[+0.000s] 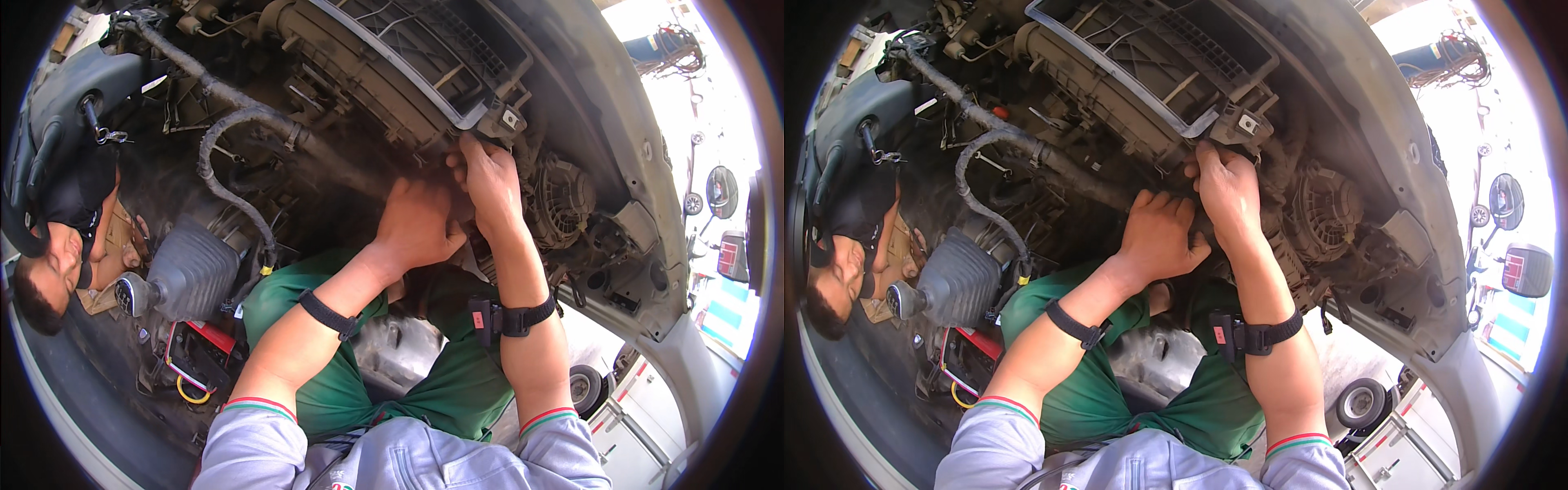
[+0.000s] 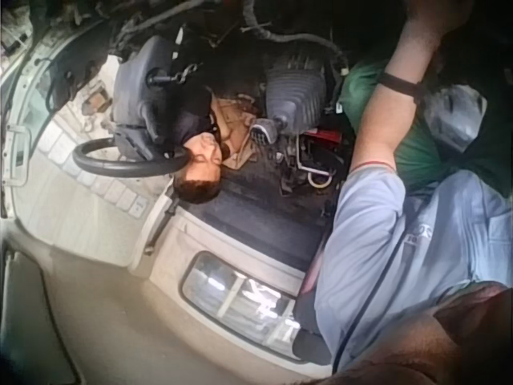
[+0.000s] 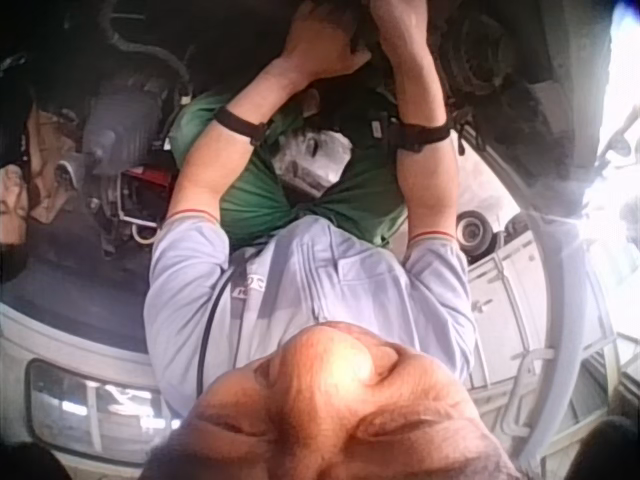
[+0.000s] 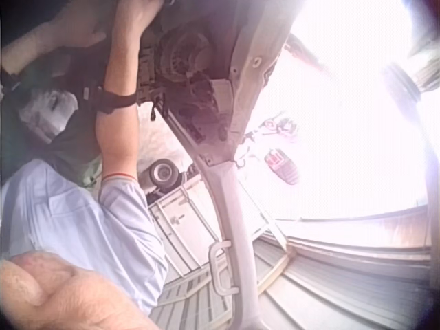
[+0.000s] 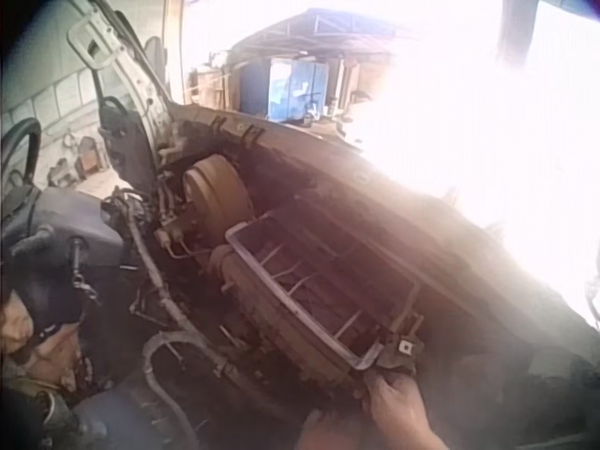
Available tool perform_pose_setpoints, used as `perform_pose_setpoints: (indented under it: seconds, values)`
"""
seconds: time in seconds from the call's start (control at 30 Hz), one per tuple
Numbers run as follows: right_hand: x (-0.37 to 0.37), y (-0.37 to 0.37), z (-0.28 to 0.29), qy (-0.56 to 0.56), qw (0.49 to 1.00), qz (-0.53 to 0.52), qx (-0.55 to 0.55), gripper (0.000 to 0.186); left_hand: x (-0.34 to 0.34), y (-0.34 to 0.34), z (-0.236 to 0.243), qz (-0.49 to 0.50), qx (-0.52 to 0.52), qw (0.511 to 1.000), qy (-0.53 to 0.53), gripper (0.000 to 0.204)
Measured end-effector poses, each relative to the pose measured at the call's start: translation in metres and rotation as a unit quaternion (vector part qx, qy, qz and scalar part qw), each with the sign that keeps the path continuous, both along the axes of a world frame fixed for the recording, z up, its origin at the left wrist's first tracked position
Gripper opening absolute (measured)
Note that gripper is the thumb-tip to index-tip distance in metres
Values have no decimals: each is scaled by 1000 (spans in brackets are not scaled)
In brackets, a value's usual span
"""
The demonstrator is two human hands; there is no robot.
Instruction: The person works on the internal components under the dashboard of a vehicle by hand, reaching into the assembly to disconnect wires and a large plastic component, and then removing that component from the vehicle.
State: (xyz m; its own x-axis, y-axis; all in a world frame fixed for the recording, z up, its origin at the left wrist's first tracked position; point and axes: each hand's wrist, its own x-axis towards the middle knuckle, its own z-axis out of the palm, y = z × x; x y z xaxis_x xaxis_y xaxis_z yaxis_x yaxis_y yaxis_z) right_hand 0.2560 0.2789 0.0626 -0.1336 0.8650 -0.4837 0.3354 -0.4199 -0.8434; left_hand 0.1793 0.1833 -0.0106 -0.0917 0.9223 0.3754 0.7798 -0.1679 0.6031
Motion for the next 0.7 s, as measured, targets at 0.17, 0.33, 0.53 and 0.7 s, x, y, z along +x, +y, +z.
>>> perform_pose_setpoints:
  seconds: [0.17,0.33,0.53,0.7]
  values:
    - [0,2,1,20,999,-14,-23,31,0,1,3,-2,-8,1000,-6,26]
    - [4,5,-1,39,998,-18,-51,30,0,1,-1,-1,-12,1000,6,26]
    - [3,5,-2,57,996,-25,-57,28,1,0,-2,-1,-17,1000,16,27]
    - [3,5,0,57,996,-28,-60,26,0,0,-2,0,-19,1000,23,27]
